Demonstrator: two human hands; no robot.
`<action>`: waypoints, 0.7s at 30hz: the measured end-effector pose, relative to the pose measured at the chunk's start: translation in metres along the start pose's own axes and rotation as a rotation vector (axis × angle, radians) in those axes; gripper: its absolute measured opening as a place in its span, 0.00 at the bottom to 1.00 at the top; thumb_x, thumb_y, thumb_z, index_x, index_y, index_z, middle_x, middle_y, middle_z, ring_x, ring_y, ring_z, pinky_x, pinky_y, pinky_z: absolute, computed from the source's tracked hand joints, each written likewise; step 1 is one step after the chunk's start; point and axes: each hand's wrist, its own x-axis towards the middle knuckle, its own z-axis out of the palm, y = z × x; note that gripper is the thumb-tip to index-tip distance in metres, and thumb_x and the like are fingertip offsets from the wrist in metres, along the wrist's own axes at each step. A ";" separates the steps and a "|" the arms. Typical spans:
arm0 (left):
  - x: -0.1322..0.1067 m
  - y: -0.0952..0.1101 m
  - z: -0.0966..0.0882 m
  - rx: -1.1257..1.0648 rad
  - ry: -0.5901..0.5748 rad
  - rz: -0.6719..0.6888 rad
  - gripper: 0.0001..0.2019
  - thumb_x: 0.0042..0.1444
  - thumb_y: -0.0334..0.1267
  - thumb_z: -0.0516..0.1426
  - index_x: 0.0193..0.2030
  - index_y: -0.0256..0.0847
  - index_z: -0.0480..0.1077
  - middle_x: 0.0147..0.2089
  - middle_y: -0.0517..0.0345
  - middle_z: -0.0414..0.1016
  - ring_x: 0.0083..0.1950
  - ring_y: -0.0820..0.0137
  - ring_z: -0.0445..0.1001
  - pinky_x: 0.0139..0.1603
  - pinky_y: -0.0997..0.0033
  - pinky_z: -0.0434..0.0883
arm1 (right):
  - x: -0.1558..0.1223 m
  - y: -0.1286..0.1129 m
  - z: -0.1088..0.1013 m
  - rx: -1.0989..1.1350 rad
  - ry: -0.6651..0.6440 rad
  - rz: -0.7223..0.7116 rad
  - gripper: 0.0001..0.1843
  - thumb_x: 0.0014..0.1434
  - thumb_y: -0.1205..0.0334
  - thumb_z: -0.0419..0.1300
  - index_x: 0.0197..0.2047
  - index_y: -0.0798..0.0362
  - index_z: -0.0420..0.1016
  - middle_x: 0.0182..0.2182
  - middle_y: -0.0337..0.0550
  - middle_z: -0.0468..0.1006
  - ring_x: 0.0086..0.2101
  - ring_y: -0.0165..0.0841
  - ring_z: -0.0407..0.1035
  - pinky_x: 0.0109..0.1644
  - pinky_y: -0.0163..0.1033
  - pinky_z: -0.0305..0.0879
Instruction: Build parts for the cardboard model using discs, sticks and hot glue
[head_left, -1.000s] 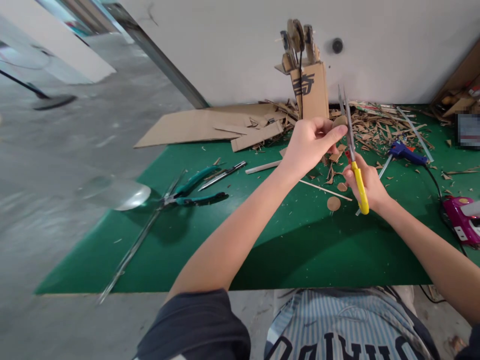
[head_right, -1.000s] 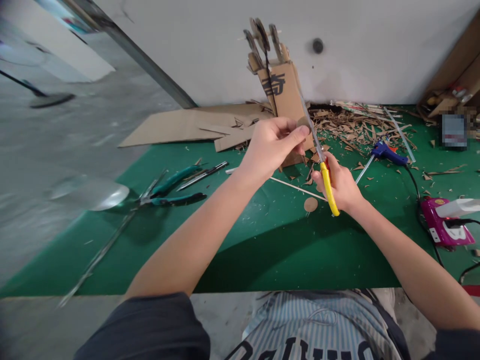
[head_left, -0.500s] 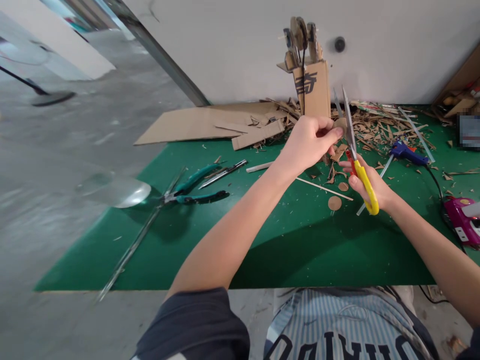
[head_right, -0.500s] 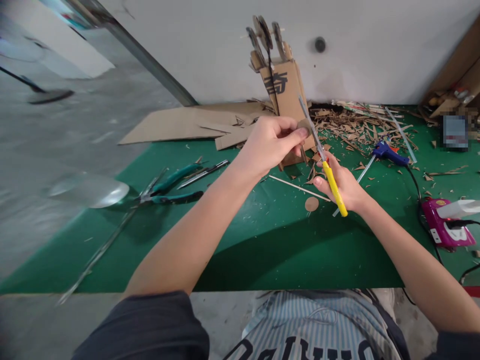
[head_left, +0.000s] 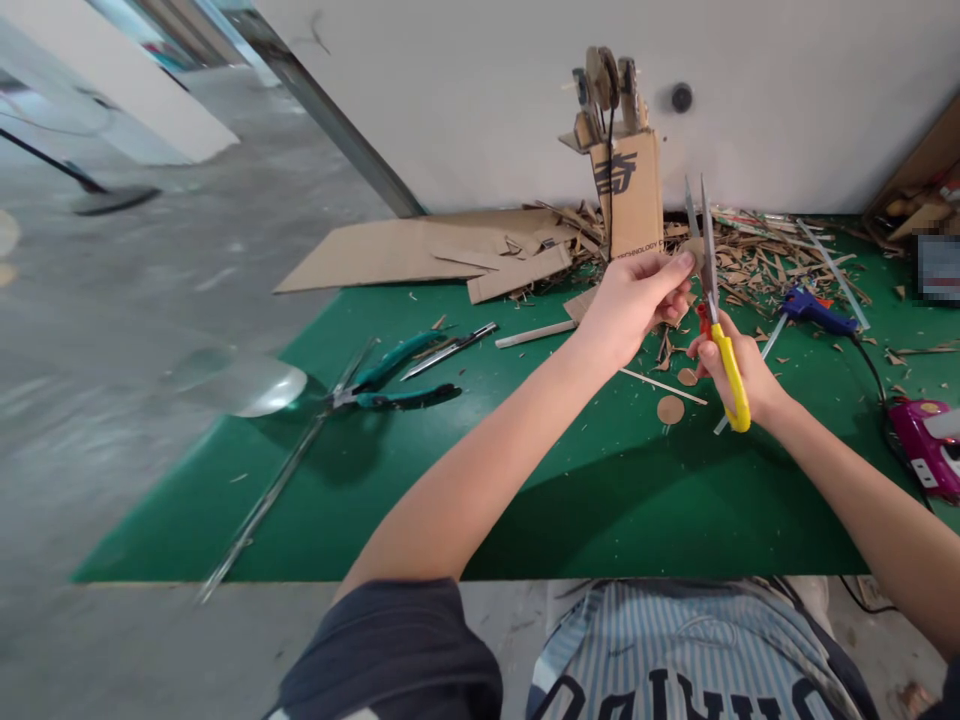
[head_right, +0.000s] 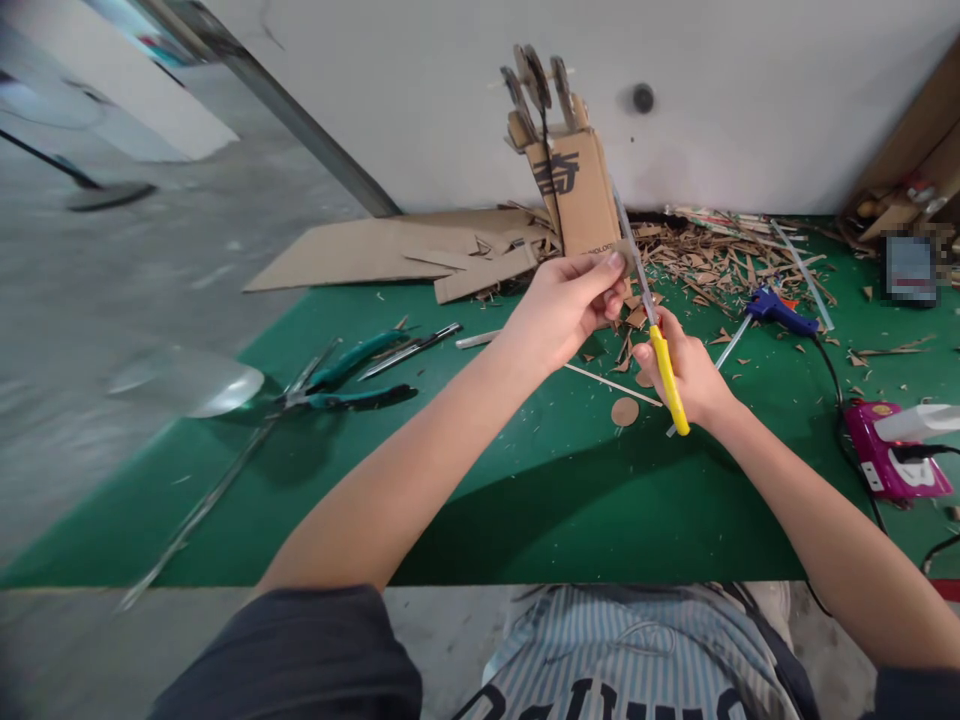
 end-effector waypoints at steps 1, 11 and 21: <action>0.000 -0.001 0.002 -0.042 0.011 -0.009 0.16 0.66 0.37 0.60 0.26 0.39 0.70 0.25 0.62 0.70 0.24 0.80 0.68 0.27 0.75 0.68 | 0.000 -0.001 0.000 -0.007 0.002 0.000 0.41 0.66 0.31 0.48 0.67 0.58 0.62 0.29 0.42 0.78 0.27 0.37 0.73 0.34 0.44 0.67; -0.004 0.001 0.006 0.080 0.141 0.015 0.09 0.65 0.37 0.62 0.33 0.39 0.75 0.32 0.60 0.78 0.25 0.81 0.72 0.26 0.78 0.69 | -0.002 -0.011 0.002 0.004 0.016 0.035 0.35 0.66 0.35 0.50 0.63 0.56 0.64 0.29 0.41 0.76 0.27 0.37 0.74 0.34 0.43 0.67; 0.006 0.001 -0.013 0.421 0.006 0.234 0.15 0.66 0.34 0.59 0.26 0.39 0.70 0.23 0.61 0.72 0.24 0.77 0.72 0.30 0.75 0.68 | -0.001 0.005 0.008 0.223 -0.029 -0.032 0.35 0.65 0.33 0.54 0.63 0.50 0.57 0.31 0.35 0.67 0.29 0.32 0.63 0.34 0.41 0.62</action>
